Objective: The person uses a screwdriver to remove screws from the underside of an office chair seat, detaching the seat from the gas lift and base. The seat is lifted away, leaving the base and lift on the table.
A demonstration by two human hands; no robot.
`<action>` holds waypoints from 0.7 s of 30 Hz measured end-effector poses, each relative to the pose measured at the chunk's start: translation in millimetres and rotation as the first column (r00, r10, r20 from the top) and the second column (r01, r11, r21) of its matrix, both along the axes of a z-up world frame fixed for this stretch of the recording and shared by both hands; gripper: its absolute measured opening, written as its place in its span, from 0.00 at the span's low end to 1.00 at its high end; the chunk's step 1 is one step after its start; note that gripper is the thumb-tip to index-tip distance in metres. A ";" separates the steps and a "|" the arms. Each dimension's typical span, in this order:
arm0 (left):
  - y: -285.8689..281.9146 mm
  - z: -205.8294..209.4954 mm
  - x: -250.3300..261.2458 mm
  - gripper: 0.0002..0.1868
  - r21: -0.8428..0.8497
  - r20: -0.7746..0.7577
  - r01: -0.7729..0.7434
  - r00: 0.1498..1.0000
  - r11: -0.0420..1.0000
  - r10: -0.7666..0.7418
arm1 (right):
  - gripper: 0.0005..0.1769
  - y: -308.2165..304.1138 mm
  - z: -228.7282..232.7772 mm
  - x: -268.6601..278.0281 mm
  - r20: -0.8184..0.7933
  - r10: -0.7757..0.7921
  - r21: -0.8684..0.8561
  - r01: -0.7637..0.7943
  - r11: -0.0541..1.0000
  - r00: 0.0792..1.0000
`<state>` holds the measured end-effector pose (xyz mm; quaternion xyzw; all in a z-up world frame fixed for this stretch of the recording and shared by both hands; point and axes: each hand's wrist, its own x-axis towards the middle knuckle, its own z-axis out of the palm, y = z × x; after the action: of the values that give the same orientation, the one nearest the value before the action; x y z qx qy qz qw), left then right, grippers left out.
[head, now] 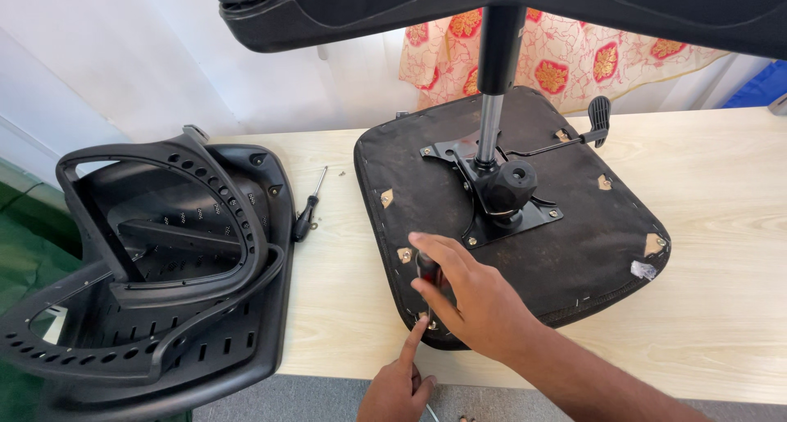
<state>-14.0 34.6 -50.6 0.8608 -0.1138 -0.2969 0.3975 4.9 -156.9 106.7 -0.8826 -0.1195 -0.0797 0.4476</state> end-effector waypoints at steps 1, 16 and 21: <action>-0.9 0.0 -0.1 0.55 0.007 -0.002 0.002 1.000 1.000 -0.002 | 0.30 0.1 0.5 0.4 0.074 0.024 -0.085 -0.017 0.996 0.997; -2.2 5.4 -7.5 0.56 -0.016 0.072 -0.031 0.997 0.999 0.032 | 0.24 -0.1 10.2 -3.7 0.310 0.145 -0.029 -0.143 0.989 0.940; -8.8 16.4 -13.9 0.55 0.013 0.118 -0.077 0.990 0.997 0.075 | 0.30 3.3 5.1 -3.5 0.058 0.104 0.044 -0.107 0.993 0.993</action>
<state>-28.0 25.8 -34.2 0.8839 -0.1016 -0.2315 0.3934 1.4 -153.6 111.8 -0.8618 -0.1765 -0.0832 0.4681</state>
